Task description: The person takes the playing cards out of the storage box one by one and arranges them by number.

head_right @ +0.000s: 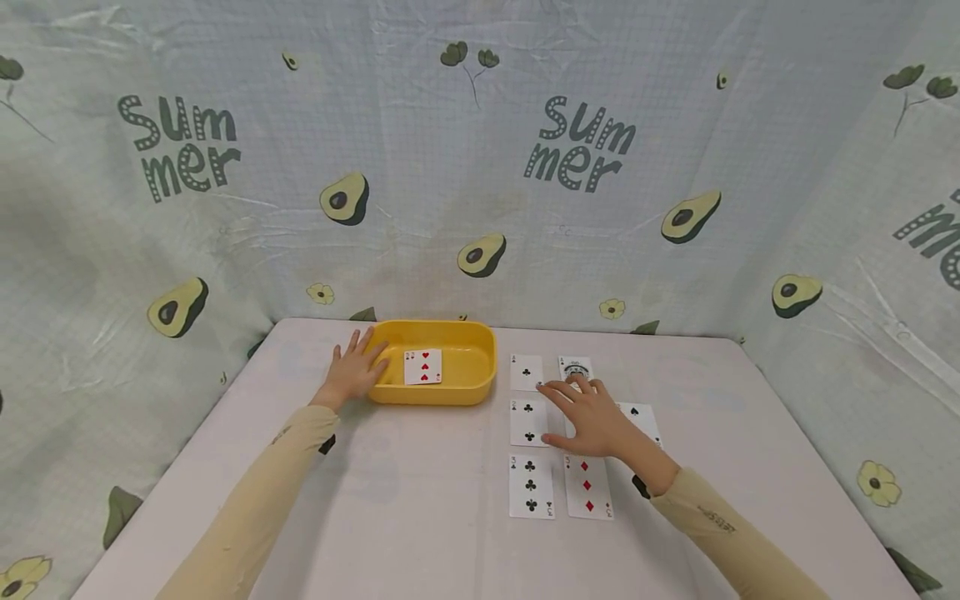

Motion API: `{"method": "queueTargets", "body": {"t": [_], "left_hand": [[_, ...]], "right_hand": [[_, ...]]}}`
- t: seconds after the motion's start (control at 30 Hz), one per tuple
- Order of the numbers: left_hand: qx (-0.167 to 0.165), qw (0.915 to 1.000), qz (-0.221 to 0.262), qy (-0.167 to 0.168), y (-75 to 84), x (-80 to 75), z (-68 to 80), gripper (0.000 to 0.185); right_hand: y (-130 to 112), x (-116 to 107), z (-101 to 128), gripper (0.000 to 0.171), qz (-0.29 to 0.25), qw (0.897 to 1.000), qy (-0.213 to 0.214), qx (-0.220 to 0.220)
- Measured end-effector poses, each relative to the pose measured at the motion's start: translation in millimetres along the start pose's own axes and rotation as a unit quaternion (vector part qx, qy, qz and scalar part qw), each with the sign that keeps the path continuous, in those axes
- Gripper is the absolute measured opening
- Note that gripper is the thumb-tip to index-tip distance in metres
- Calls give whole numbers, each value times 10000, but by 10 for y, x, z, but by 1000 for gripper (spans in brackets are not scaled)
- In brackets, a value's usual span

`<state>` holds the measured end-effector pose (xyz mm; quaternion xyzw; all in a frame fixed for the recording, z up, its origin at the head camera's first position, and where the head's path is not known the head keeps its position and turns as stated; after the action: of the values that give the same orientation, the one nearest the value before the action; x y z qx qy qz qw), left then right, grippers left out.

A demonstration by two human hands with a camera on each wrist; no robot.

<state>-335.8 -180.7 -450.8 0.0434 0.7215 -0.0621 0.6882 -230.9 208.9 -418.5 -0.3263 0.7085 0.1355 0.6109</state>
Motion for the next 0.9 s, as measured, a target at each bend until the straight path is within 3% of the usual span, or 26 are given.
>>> {"method": "queueTargets", "body": {"t": [0.33, 0.6, 0.9], "left_hand": [[-23, 9999, 113, -28, 2, -12, 4, 51], [-2, 9998, 177, -41, -7, -20, 27, 51], [60, 9998, 177, 81, -8, -38, 36, 50]], "right_hand": [[-78, 81, -466, 66, -373, 9993, -78, 0], [-245, 222, -877, 60, -566, 9974, -114, -420], [-402, 368, -1273, 55, -714, 9954, -595, -224]]}}
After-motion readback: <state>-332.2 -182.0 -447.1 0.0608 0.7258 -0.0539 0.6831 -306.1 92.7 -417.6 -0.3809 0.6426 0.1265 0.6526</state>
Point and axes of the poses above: each hand's wrist, its own z-axis away from the middle knuckle, its own x-axis out of the palm, y = z × x, the point moved 1 cm from there along -z, towards the middle knuckle, and after that the axes turned 14 degrees about -z, right-handed, at the moved point
